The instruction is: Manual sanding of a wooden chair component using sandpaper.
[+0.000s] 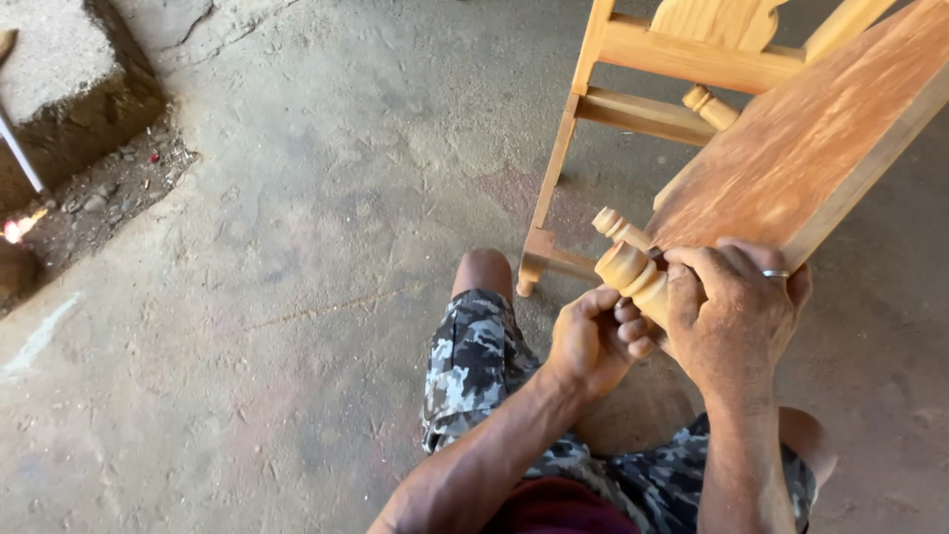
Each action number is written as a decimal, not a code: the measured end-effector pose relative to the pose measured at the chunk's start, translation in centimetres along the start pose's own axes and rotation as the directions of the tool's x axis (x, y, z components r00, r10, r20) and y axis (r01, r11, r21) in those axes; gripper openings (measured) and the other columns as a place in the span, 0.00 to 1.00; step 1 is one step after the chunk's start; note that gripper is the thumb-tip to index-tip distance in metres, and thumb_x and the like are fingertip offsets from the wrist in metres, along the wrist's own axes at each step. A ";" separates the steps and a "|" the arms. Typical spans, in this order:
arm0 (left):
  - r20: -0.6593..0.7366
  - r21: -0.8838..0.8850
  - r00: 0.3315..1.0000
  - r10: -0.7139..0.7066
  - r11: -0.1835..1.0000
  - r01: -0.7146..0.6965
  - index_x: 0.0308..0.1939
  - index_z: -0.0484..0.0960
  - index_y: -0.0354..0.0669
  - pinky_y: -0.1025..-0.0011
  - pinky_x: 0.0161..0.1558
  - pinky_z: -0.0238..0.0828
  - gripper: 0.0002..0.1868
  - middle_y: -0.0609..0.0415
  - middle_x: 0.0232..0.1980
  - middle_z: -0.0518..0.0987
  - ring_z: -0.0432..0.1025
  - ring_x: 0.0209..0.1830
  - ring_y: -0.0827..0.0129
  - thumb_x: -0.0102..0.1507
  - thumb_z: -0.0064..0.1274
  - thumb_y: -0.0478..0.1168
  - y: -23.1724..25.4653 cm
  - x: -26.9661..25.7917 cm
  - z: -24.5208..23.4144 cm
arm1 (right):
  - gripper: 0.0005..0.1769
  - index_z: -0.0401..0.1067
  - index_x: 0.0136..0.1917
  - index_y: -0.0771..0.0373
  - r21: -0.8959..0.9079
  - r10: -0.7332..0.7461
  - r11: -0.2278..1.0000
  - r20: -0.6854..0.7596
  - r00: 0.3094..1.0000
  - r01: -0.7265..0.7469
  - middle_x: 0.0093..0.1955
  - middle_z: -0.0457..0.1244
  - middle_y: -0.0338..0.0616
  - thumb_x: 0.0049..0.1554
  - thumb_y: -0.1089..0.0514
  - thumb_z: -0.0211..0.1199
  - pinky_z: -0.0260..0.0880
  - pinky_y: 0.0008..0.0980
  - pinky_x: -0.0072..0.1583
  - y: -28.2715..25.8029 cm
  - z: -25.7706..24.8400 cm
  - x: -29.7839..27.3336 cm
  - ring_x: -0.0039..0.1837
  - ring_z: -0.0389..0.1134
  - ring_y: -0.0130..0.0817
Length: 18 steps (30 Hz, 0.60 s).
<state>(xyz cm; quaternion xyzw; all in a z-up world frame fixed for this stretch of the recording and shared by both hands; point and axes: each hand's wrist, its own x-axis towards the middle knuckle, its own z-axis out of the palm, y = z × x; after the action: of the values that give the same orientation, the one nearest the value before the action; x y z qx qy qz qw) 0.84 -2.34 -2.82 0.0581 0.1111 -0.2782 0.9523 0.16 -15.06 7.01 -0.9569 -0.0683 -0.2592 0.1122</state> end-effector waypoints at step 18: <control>0.022 0.027 0.999 0.026 0.999 -0.027 0.41 0.70 0.42 0.70 0.35 0.66 0.12 0.58 0.33 0.66 0.63 0.30 0.72 0.76 0.37 0.41 -0.7 0.4 -0.1 | 0.08 0.80 0.50 0.52 -0.037 -0.022 0.999 0.021 1.000 0.023 0.48 0.70 0.32 0.68 0.54 0.61 0.52 0.46 0.75 1.3 0.9 -0.8 0.64 0.64 0.33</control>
<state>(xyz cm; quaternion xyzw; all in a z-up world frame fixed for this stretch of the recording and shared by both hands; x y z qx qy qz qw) 0.76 -3.08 -3.00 0.0695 0.0960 -0.2676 0.9562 0.14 -16.11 5.64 -0.9606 -0.0754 -0.2517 0.0909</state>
